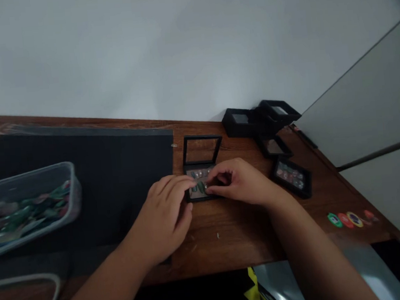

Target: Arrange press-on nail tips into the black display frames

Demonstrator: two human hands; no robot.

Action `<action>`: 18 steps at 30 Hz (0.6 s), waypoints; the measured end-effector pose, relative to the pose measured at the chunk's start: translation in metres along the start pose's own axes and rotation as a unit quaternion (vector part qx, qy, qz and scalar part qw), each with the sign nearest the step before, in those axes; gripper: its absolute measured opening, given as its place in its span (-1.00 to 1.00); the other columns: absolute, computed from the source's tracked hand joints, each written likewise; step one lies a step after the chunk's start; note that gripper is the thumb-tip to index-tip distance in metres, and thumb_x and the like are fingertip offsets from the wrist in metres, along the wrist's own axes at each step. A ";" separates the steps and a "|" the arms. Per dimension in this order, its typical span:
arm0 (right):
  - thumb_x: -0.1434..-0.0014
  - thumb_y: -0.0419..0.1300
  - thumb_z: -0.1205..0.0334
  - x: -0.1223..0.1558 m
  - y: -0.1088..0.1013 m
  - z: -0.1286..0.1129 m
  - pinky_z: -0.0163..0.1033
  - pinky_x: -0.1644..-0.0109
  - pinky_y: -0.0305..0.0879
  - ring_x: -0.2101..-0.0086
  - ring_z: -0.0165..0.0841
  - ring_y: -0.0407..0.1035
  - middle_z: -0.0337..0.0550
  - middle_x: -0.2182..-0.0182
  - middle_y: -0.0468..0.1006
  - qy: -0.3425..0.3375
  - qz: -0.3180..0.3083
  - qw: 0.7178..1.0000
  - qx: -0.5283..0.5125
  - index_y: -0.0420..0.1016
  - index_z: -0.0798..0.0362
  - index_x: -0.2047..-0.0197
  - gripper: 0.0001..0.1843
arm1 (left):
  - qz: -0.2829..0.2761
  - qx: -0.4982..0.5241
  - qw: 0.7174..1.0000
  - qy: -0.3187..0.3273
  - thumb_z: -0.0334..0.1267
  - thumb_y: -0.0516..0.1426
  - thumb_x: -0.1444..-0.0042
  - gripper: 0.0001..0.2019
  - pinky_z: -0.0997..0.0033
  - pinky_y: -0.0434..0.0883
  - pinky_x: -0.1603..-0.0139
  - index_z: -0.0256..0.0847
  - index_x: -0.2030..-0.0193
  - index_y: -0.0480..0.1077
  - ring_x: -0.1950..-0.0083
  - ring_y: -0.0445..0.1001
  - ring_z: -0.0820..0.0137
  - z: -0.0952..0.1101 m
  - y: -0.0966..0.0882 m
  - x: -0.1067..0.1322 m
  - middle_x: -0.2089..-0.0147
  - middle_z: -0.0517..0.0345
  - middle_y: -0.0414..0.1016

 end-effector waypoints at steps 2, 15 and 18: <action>-0.07 0.41 0.13 0.001 0.000 0.001 -0.33 0.46 0.01 0.55 -0.49 0.16 -0.36 0.58 0.33 0.004 0.002 1.000 -0.003 0.63 0.04 0.30 -0.83 | 0.020 -0.029 0.999 0.032 -0.54 0.04 -0.15 -0.52 -0.05 0.28 -0.29 -0.19 -0.22 0.18 -0.27 0.31 0.17 0.007 -0.005 0.002 -0.23 -0.06 0.42; -0.05 0.42 0.06 0.002 -0.003 0.004 -0.35 0.45 0.01 0.53 -0.49 0.12 -0.37 0.57 0.28 -0.005 0.040 0.999 -0.031 0.62 0.06 0.26 -0.73 | 0.105 -0.303 0.901 -0.290 -0.39 -0.05 -0.16 -0.67 -0.25 0.37 -0.07 -0.29 -0.04 0.35 -0.09 0.42 -0.20 -0.036 -0.141 0.053 0.03 -0.24 0.48; -0.06 0.41 0.06 0.001 -0.002 0.005 -0.35 0.45 0.01 0.54 -0.49 0.11 -0.37 0.57 0.27 -0.005 0.039 0.999 -0.026 0.62 0.06 0.26 -0.74 | 0.025 -0.287 0.862 -0.417 -0.23 -0.08 -0.25 -0.62 -0.29 0.38 0.01 -0.35 -0.10 0.34 -0.12 0.37 -0.33 -0.073 -0.157 0.078 -0.01 -0.35 0.45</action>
Point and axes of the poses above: each hand's wrist, its own x-axis away from the middle knuckle, its own y-axis out of the palm, z = x × y, the point moved 6 cm from there along -x, towards the middle knuckle
